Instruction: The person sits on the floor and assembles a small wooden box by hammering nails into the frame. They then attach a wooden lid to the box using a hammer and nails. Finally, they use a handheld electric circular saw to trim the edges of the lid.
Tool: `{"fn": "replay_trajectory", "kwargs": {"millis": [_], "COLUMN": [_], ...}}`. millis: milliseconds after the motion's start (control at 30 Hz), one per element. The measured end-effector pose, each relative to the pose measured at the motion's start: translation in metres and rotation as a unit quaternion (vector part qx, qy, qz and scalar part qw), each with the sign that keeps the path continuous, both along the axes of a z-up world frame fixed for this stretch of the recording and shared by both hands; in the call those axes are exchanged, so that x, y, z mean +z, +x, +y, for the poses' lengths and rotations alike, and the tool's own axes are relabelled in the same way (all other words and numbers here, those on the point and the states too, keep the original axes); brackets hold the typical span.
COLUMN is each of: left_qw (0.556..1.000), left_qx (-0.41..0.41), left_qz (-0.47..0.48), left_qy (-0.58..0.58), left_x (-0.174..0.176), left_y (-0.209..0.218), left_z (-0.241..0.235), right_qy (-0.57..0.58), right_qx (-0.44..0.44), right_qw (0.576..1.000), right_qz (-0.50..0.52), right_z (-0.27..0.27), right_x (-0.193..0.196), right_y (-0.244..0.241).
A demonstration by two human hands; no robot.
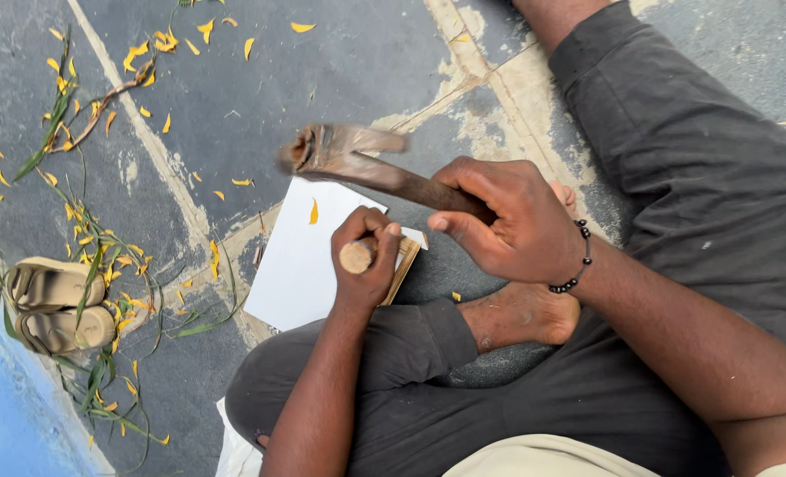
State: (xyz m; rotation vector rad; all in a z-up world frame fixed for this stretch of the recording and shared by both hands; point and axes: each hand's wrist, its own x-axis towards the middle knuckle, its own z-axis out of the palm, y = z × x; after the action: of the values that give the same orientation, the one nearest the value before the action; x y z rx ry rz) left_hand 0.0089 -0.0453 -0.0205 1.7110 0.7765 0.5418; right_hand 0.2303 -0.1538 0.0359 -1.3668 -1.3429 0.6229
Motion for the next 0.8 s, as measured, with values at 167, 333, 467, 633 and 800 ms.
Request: {"fn": "replay_trajectory", "kwargs": {"millis": [167,333,467,633,800], "left_qw": [0.999,0.978,0.998,0.997,0.982], "left_qx": [0.005,-0.019,0.061,0.068,0.044], "left_qz": [0.010,0.139,-0.012,0.039,0.146], "left_qy": [0.031,0.153,-0.031,-0.009,0.112], "left_x": [-0.011,-0.027,-0.039,-0.042,-0.061], "left_y": [-0.003,-0.007,-0.011,-0.025,-0.030], "left_z": [0.000,0.005,-0.005,-0.003,-0.004], "right_qy": [0.000,-0.031,-0.036,0.008,-0.043], "right_qx": [0.064,0.058,0.044,0.090,0.072], "right_qw": [0.998,0.919,0.938,0.993,0.931], "right_qz": [-0.003,-0.390,-0.343,-0.076,-0.356], "right_z": [0.006,0.018,0.014,0.014,0.021], "right_x": [0.011,0.011,0.017,0.030,0.014], "right_y": [0.013,0.033,0.036,0.030,0.032]}}
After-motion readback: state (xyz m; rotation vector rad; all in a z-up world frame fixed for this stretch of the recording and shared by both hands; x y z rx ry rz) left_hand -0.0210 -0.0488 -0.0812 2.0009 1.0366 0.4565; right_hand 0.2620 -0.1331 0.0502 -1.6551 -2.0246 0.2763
